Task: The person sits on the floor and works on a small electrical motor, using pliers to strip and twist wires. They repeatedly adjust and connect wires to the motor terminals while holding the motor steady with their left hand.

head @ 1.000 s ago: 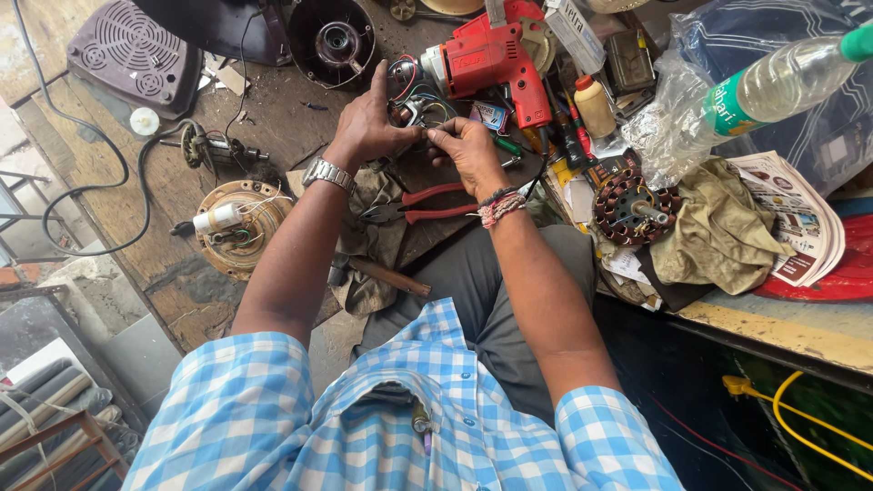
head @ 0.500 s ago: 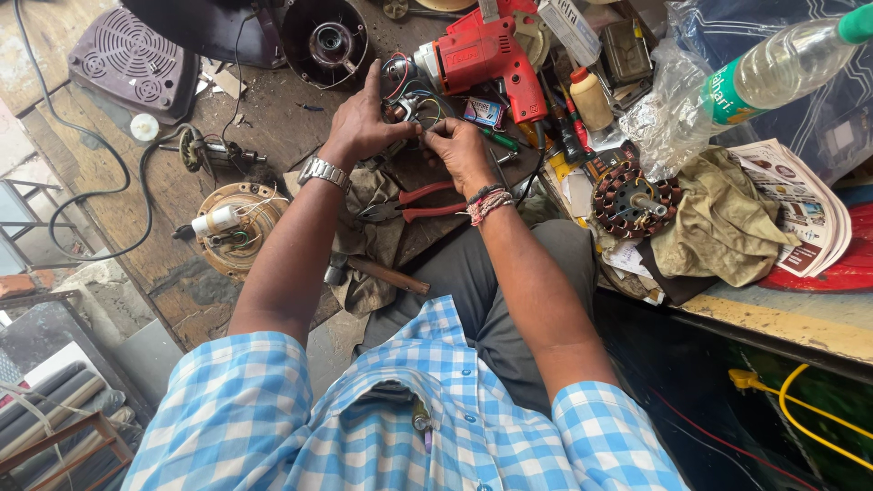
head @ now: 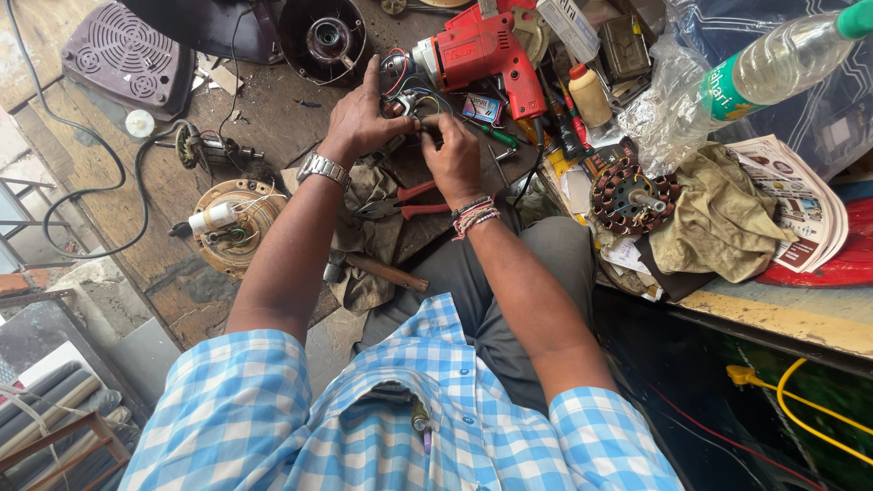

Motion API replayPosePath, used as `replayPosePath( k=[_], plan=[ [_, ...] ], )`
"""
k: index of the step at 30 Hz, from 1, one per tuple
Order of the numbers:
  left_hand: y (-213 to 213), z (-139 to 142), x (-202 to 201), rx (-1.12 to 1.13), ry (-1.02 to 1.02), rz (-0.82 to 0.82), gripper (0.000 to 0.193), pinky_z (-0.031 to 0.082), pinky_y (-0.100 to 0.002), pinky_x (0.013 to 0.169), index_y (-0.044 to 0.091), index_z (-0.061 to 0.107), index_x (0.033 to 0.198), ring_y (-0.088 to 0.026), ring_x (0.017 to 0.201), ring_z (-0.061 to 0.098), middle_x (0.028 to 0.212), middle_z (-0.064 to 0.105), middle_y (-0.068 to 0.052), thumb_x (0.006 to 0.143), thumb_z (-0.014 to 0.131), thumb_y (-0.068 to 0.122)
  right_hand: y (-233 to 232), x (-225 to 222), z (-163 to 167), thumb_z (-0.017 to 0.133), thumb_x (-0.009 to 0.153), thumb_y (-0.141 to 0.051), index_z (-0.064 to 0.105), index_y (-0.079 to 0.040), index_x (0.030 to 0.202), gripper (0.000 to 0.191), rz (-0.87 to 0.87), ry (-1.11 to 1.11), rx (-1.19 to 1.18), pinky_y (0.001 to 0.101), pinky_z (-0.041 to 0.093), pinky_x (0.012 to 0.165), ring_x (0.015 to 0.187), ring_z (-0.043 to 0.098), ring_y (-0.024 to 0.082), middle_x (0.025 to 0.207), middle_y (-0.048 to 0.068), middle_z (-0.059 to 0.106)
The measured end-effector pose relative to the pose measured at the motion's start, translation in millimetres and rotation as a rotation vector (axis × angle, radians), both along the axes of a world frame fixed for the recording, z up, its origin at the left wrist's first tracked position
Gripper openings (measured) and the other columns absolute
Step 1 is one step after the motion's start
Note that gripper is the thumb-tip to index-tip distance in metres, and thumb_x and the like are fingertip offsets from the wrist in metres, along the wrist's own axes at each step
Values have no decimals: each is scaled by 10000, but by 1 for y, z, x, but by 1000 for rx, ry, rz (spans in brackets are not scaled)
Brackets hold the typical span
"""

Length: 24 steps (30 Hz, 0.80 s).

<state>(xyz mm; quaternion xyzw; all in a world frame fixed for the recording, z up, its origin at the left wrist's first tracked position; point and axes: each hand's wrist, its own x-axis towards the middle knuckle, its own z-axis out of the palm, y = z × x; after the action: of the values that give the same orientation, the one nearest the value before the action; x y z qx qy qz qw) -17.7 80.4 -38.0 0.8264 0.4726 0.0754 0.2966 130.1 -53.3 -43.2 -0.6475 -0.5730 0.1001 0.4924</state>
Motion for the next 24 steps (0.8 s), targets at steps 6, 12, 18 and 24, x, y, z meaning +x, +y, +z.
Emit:
replayPosePath(
  k=[6,12,18,24],
  plan=[
    [-1,3,1,11,-12,2,1318,539,-451,914,12,166,1622,-398,1146,672,1255,673,-251,670,807,661,-4,-8,-9,773,845,-43,627,-48,969,192,-51,-25,7,429,555,753,866,711,349,931,122,710],
    [-1,4,1,-18,14,7,1325,546,-448,901,2,163,1626,-400,1124,680,1230,673,-266,664,793,661,5,-11,-13,729,902,-112,679,-29,1055,181,-82,696,-280,309,594,641,751,725,161,903,64,764],
    [-1,2,2,-4,-17,3,1313,550,-440,884,-6,175,1610,-397,1129,678,1252,664,-264,662,800,654,1,8,-14,688,929,-94,710,-9,1127,216,172,1304,-419,253,560,649,778,705,103,938,49,763],
    [-1,0,2,-17,0,9,1318,544,-440,913,0,171,1623,-397,1144,675,1259,666,-263,664,809,641,9,9,-18,652,960,-116,688,-30,1088,158,193,1290,-459,241,515,596,714,663,94,865,24,723]
  ],
)
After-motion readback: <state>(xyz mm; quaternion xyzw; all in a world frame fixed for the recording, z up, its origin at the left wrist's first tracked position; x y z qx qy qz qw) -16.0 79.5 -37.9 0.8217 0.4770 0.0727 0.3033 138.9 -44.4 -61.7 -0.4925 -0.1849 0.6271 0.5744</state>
